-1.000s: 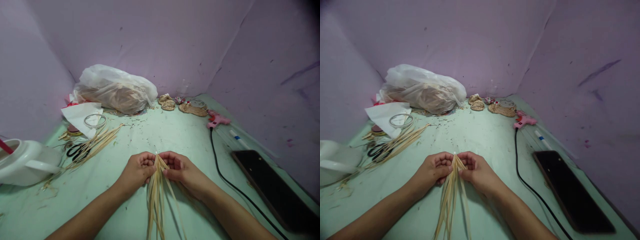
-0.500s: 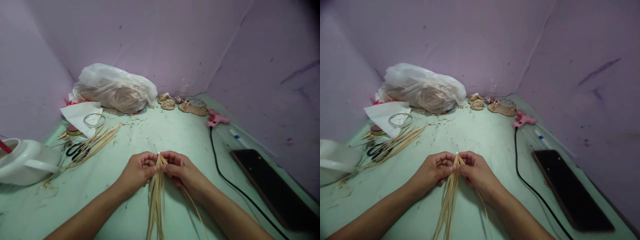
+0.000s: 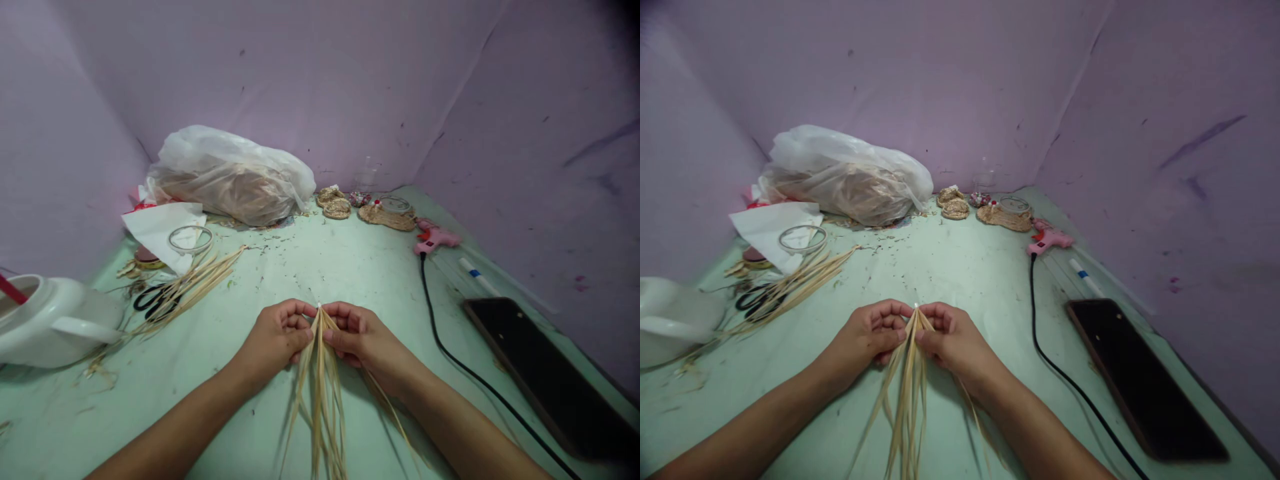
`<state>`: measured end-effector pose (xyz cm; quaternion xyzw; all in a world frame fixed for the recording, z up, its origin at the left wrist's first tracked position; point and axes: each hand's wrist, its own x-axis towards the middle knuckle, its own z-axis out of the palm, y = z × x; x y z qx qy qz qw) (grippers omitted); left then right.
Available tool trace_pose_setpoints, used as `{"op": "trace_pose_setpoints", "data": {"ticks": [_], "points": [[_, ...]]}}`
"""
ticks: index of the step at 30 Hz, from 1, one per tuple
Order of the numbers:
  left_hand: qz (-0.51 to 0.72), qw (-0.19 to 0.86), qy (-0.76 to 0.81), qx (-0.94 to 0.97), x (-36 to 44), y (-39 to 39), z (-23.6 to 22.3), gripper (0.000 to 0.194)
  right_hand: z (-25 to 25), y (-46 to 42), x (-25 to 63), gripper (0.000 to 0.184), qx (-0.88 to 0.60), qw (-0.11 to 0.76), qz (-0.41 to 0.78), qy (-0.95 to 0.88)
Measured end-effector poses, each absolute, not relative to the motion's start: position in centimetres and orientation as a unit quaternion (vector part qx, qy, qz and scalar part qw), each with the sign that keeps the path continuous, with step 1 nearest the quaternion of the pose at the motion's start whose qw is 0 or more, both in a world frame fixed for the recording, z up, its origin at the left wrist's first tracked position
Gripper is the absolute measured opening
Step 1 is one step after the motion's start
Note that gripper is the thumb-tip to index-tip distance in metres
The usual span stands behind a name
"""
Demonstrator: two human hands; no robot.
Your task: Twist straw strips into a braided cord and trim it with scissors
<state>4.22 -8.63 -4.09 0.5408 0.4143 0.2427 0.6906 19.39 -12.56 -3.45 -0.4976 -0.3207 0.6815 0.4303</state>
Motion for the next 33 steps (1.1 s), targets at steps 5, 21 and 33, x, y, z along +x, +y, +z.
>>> {"op": "trace_pose_setpoints", "data": {"ticks": [5,21,33], "points": [[0.233,0.691,0.412,0.545,4.14,-8.56,-3.92,0.023,-3.52,-12.66,19.26,0.036,-0.505,0.431,0.676,-0.319],[0.231,0.696,0.42,0.534,4.17,-8.37,-3.74,0.032,-3.36,-12.7,19.07,0.039,-0.512,0.436,0.664,-0.327],[0.236,0.677,0.432,0.548,4.59,-8.77,-3.48,0.037,-3.36,-12.69,19.06,0.033,-0.515,0.439,0.656,-0.334]]}}
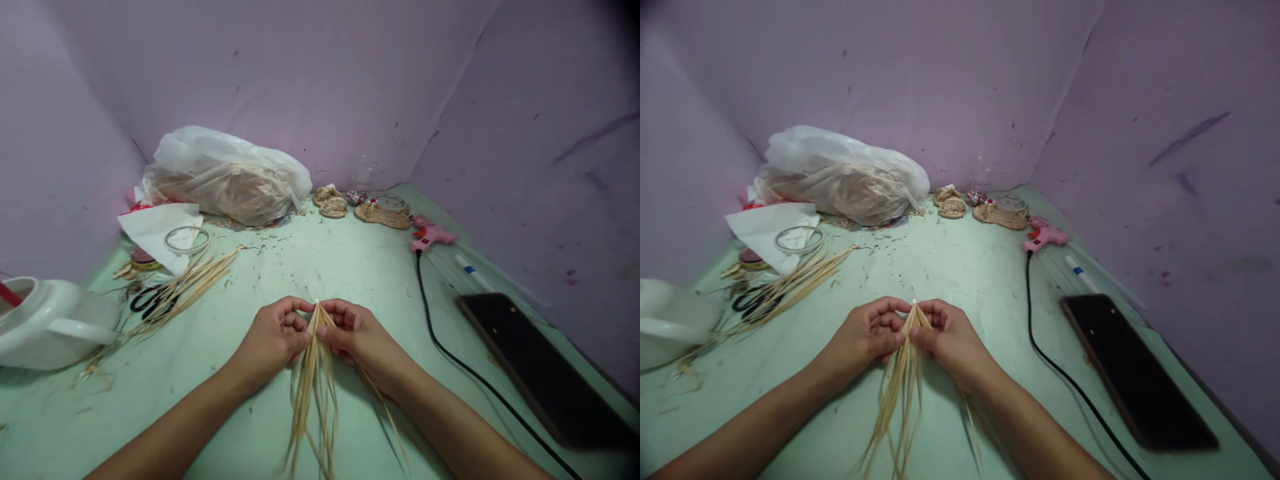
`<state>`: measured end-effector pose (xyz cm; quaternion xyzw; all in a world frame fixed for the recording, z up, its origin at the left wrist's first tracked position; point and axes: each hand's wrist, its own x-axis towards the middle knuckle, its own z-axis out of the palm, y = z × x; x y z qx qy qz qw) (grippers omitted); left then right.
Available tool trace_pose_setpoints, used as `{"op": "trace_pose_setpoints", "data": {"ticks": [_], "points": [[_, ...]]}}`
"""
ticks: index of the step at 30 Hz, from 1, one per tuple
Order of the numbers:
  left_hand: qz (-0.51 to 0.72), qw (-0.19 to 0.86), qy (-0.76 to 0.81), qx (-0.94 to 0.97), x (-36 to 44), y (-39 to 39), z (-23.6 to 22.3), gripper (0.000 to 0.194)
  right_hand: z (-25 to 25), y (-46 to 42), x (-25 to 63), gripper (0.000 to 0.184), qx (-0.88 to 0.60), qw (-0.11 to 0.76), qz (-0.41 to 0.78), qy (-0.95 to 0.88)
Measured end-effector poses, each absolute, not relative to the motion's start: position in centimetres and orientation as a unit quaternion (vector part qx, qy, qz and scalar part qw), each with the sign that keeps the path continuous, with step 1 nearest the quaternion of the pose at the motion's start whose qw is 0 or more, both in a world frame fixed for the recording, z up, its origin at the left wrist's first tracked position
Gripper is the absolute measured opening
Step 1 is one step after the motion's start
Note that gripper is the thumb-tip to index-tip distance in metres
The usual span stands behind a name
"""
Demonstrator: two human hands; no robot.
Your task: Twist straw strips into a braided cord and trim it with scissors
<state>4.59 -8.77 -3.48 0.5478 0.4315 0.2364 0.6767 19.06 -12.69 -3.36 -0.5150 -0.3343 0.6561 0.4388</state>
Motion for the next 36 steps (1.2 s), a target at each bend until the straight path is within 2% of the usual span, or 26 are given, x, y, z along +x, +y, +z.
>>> {"op": "trace_pose_setpoints", "data": {"ticks": [11,17,36], "points": [[0.235,0.666,0.426,0.565,4.59,-9.0,-3.4,0.035,-3.56,-12.68,19.01,0.029,-0.523,0.435,0.646,-0.346],[0.24,0.696,0.427,0.525,4.38,-8.54,-3.47,0.037,-3.87,-12.71,19.22,0.029,-0.504,0.433,0.659,-0.351],[0.24,0.684,0.436,0.533,4.39,-8.57,-3.5,0.038,-3.57,-12.73,18.86,0.016,-0.516,0.445,0.64,-0.355]]}}
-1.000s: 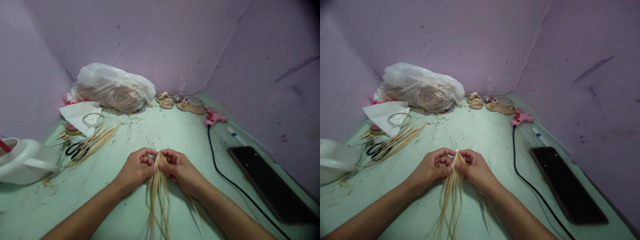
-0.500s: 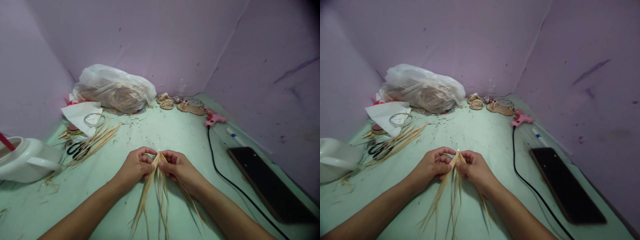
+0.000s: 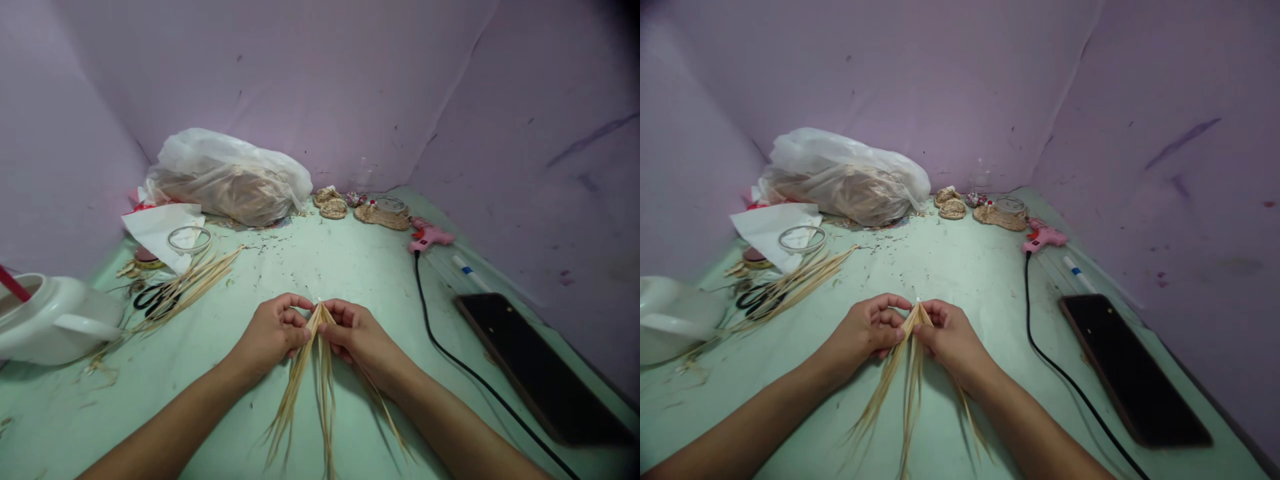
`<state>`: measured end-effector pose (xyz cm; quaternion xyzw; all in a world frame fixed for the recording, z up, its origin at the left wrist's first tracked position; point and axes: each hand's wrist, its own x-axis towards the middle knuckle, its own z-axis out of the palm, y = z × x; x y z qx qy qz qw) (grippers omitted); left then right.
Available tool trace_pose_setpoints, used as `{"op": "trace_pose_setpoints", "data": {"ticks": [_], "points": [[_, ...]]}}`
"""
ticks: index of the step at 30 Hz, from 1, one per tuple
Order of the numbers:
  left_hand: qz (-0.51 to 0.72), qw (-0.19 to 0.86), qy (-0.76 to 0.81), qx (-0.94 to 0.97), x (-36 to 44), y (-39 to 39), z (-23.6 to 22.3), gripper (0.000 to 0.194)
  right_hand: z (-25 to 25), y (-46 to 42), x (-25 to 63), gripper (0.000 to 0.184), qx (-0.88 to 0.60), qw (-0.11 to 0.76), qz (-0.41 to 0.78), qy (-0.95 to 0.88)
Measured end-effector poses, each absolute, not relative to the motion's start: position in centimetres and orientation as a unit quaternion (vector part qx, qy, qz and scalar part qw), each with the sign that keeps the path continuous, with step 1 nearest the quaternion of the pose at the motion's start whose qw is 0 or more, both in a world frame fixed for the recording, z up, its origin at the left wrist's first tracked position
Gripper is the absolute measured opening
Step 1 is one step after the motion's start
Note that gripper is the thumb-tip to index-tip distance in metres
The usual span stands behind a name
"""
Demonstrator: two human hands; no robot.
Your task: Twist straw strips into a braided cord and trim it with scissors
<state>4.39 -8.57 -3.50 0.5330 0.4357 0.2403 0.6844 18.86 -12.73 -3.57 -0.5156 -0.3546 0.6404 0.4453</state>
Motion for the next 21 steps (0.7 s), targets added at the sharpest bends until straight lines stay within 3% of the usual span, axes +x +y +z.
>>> {"op": "trace_pose_setpoints", "data": {"ticks": [5,14,21], "points": [[0.242,0.681,0.44,0.533,4.5,-8.58,-3.31,0.039,-4.03,-12.8,18.96,0.025,-0.509,0.447,0.64,-0.364],[0.236,0.671,0.435,0.552,4.28,-8.46,-3.65,0.03,-3.74,-12.7,19.21,0.023,-0.512,0.43,0.647,-0.365],[0.227,0.655,0.411,0.592,4.33,-8.79,-3.61,0.036,-3.73,-12.76,19.08,0.024,-0.517,0.434,0.641,-0.366]]}}
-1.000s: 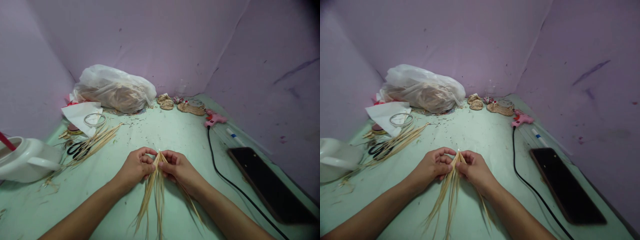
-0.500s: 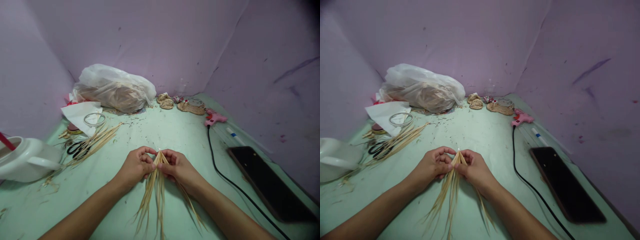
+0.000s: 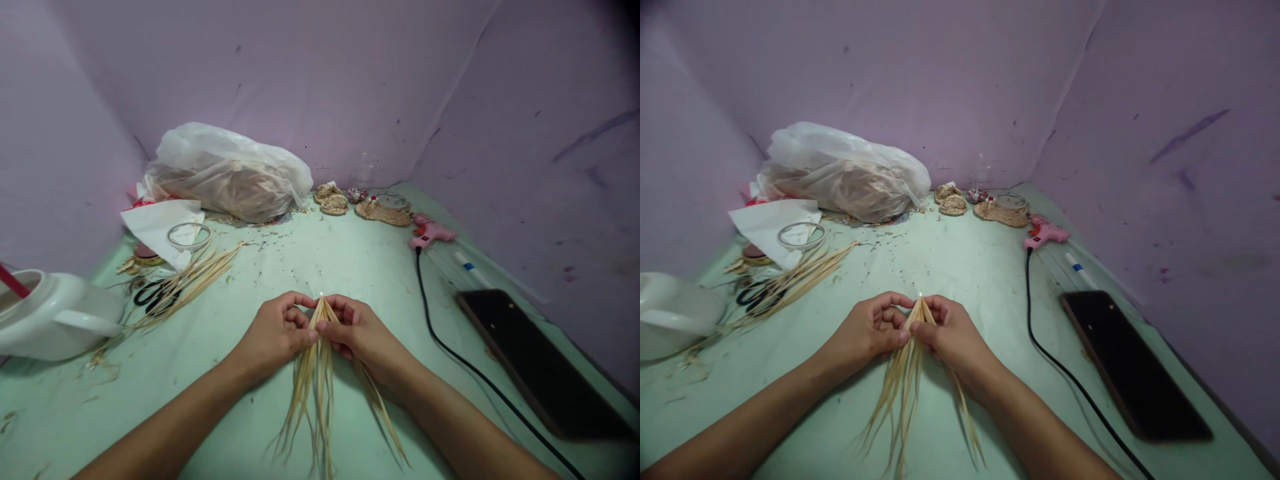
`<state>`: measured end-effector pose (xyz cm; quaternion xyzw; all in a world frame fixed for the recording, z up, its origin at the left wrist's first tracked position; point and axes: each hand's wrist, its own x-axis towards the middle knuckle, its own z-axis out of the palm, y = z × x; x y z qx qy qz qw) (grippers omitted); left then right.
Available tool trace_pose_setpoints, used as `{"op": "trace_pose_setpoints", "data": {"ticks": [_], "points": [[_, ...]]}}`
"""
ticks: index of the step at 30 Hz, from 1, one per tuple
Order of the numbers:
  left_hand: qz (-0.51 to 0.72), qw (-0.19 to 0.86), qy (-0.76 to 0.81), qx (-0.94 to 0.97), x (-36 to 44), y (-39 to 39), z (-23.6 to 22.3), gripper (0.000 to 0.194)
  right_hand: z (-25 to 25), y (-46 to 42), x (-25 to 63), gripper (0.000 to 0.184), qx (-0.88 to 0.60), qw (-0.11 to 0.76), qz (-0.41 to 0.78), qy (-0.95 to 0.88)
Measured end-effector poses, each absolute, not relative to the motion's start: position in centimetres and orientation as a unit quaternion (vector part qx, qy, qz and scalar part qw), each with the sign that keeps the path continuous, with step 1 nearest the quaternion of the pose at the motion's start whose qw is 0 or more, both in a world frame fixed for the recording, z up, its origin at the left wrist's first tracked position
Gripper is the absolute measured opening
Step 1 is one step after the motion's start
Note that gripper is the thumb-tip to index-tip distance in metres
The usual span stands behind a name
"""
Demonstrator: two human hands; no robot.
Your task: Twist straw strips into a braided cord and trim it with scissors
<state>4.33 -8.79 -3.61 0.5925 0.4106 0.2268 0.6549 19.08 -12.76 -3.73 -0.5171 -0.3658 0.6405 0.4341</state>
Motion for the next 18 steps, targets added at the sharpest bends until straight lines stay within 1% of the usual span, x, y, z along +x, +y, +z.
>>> {"op": "trace_pose_setpoints", "data": {"ticks": [4,12,15,18], "points": [[0.219,0.639,0.416,0.608,4.42,-9.02,-3.59,0.035,-3.76,-12.71,19.02,0.023,-0.515,0.434,0.641,-0.368],[0.205,0.673,0.401,0.587,4.04,-8.6,-3.7,0.038,-3.79,-12.7,19.26,0.022,-0.507,0.431,0.643,-0.379],[0.203,0.657,0.398,0.607,4.1,-8.86,-3.46,0.041,-3.98,-12.69,19.3,0.02,-0.508,0.433,0.64,-0.38],[0.2,0.639,0.406,0.622,4.21,-9.05,-3.37,0.038,-4.07,-12.67,19.29,0.017,-0.506,0.434,0.64,-0.383]]}}
